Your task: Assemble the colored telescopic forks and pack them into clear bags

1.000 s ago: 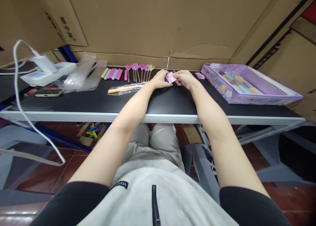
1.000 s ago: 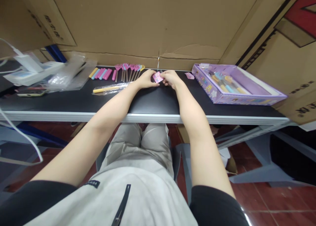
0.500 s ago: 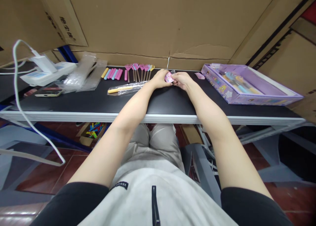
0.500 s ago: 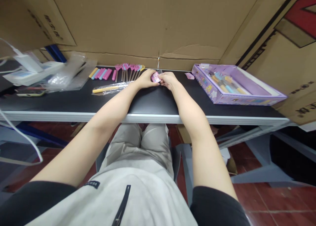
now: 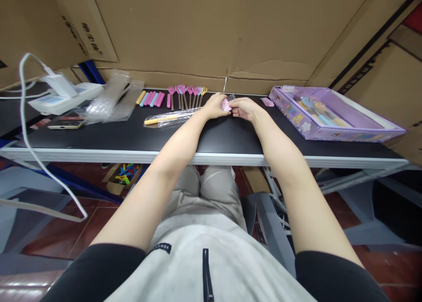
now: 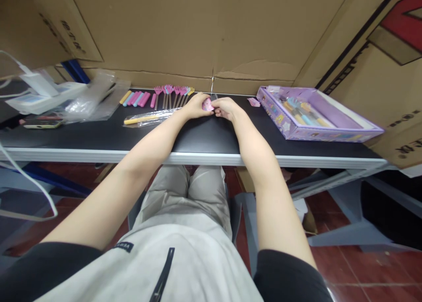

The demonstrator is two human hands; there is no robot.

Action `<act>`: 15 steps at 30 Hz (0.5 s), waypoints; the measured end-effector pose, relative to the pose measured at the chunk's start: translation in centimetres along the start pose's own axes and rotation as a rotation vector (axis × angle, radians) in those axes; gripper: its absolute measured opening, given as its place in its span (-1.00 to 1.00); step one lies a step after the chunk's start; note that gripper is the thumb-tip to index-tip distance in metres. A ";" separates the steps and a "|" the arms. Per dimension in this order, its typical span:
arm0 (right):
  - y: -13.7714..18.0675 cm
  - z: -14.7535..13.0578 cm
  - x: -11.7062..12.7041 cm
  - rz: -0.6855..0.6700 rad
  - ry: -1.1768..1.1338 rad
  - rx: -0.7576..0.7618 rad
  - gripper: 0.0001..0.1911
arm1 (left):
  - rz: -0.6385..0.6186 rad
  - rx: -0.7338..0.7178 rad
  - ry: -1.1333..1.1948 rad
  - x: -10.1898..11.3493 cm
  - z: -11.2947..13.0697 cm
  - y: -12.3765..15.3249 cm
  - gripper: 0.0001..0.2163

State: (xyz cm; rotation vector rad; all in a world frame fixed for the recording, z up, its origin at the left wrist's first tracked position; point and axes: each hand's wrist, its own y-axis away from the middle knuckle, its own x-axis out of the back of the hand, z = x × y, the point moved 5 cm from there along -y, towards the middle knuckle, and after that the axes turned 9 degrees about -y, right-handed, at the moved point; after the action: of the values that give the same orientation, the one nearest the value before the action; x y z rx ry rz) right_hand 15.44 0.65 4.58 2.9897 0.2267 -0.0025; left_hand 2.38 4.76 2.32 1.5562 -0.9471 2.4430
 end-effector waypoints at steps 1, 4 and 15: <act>0.0 0.0 0.1 0.010 0.008 0.006 -0.63 | -0.002 -0.004 -0.001 -0.1 0.0 0.0 -0.43; -0.2 0.0 0.2 0.041 0.038 0.019 -0.67 | -0.004 -0.007 0.017 0.0 0.4 0.0 -0.38; -1.0 -0.4 1.3 0.183 0.082 0.070 -0.73 | -0.133 0.258 -0.022 8.1 -3.6 0.6 -0.72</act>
State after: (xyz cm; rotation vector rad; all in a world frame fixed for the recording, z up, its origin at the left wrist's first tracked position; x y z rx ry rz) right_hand 16.61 1.87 4.77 3.0715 -0.0400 0.1352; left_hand -4.57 4.31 7.90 1.6645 -0.5273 2.5372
